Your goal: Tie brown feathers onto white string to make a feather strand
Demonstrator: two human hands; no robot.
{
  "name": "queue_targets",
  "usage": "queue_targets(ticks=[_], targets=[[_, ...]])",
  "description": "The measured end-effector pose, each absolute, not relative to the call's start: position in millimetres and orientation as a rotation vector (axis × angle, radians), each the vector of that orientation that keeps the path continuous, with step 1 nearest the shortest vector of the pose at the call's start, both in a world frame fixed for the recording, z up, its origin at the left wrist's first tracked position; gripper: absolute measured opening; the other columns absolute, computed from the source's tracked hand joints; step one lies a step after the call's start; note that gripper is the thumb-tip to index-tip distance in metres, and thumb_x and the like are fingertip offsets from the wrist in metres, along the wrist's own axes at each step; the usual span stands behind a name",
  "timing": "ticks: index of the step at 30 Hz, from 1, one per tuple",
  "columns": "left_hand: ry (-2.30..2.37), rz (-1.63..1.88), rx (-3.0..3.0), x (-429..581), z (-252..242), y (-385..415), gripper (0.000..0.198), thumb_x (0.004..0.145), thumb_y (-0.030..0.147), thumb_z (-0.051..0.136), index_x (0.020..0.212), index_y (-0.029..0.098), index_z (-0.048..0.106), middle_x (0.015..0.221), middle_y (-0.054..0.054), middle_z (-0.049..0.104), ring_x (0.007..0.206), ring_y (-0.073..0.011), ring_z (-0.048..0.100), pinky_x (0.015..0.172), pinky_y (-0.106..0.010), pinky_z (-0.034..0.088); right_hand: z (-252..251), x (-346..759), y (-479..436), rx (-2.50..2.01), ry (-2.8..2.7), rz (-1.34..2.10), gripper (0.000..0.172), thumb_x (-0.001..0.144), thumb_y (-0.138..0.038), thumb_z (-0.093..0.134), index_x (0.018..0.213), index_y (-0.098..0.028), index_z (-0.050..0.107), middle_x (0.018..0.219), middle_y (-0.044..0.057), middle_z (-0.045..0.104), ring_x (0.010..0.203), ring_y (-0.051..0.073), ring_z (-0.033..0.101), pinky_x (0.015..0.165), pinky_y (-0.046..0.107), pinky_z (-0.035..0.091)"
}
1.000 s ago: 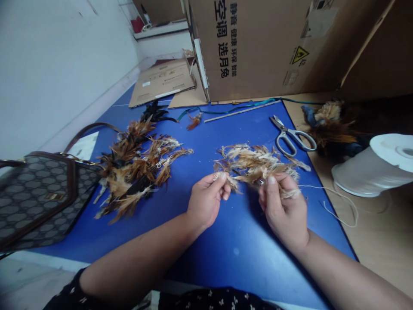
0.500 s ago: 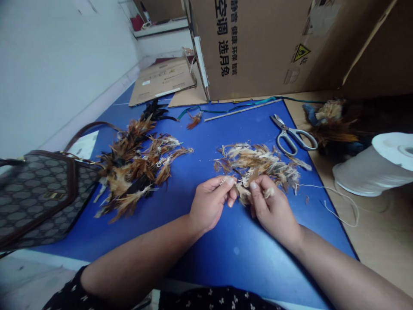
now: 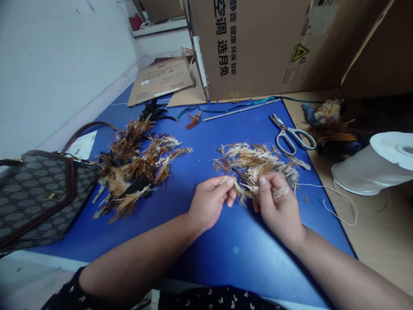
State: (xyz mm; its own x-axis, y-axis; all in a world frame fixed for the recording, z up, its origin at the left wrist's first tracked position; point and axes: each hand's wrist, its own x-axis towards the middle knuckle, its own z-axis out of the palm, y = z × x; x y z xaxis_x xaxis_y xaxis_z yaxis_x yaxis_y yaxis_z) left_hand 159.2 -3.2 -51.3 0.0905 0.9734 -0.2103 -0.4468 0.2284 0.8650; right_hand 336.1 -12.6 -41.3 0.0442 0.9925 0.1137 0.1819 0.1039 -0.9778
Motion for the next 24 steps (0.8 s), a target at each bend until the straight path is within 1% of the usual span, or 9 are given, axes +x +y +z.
queue_targets(ticks=[3,7,10,13,17,21,24], targets=[[0.915,1.121,0.759,165,-51,-11,0.040,0.094,0.044,0.081,0.071,0.014,0.069,0.065,-0.003,0.066,0.051,-0.0094,0.055,0.054,-0.028,0.039,-45,336,-14,-1.307,-1.389,0.975,0.035,0.110,-0.061,0.060,0.097,-0.029,0.054,0.059,-0.004,0.056,0.044,0.017,0.053,0.044,0.034,0.044],[0.884,1.124,0.728,169,-53,-16,0.040,0.091,0.046,0.084,0.073,0.015,0.069,0.066,-0.003,0.067,0.052,-0.0094,0.055,0.054,-0.028,0.040,-49,336,-14,-1.337,-1.440,0.955,0.037,0.110,-0.063,0.060,0.098,-0.028,0.055,0.059,-0.004,0.057,0.046,0.017,0.052,0.046,0.032,0.044],[0.857,1.125,0.704,169,-55,-15,0.040,0.091,0.047,0.085,0.074,0.014,0.069,0.067,-0.003,0.067,0.053,-0.0095,0.055,0.054,-0.028,0.041,-46,333,-13,-1.354,-1.492,0.890,0.041,0.108,-0.066,0.060,0.095,-0.027,0.057,0.059,-0.003,0.058,0.046,0.017,0.052,0.046,0.032,0.043],[0.839,1.122,0.698,169,-55,-15,0.039,0.091,0.046,0.085,0.075,0.014,0.069,0.066,-0.003,0.066,0.053,-0.0096,0.055,0.054,-0.028,0.040,-44,330,-13,-1.366,-1.548,0.814,0.044,0.108,-0.067,0.059,0.092,-0.026,0.059,0.063,-0.001,0.059,0.051,0.017,0.053,0.050,0.032,0.044],[0.833,1.123,0.699,169,-51,-14,0.041,0.090,0.049,0.086,0.075,0.014,0.069,0.065,-0.002,0.064,0.053,-0.0098,0.055,0.054,-0.028,0.039,-48,329,-14,-1.340,-1.557,0.893,0.041,0.110,-0.064,0.058,0.096,-0.026,0.059,0.069,0.000,0.063,0.057,0.017,0.057,0.055,0.032,0.048],[0.848,1.147,0.693,169,-51,-14,0.040,0.091,0.048,0.085,0.076,0.014,0.069,0.065,-0.001,0.063,0.053,-0.0090,0.053,0.054,-0.028,0.038,-54,330,-15,-1.342,-1.499,0.943,0.039,0.109,-0.063,0.060,0.097,-0.027,0.057,0.063,-0.003,0.058,0.050,0.016,0.052,0.050,0.032,0.045],[0.879,1.181,0.705,168,-52,-13,0.040,0.094,0.046,0.083,0.074,0.014,0.069,0.066,-0.002,0.063,0.054,-0.0091,0.053,0.055,-0.028,0.039,-53,333,-14,-1.342,-1.443,0.965,0.036,0.109,-0.062,0.061,0.098,-0.028,0.056,0.061,-0.003,0.057,0.047,0.018,0.053,0.047,0.034,0.044]])
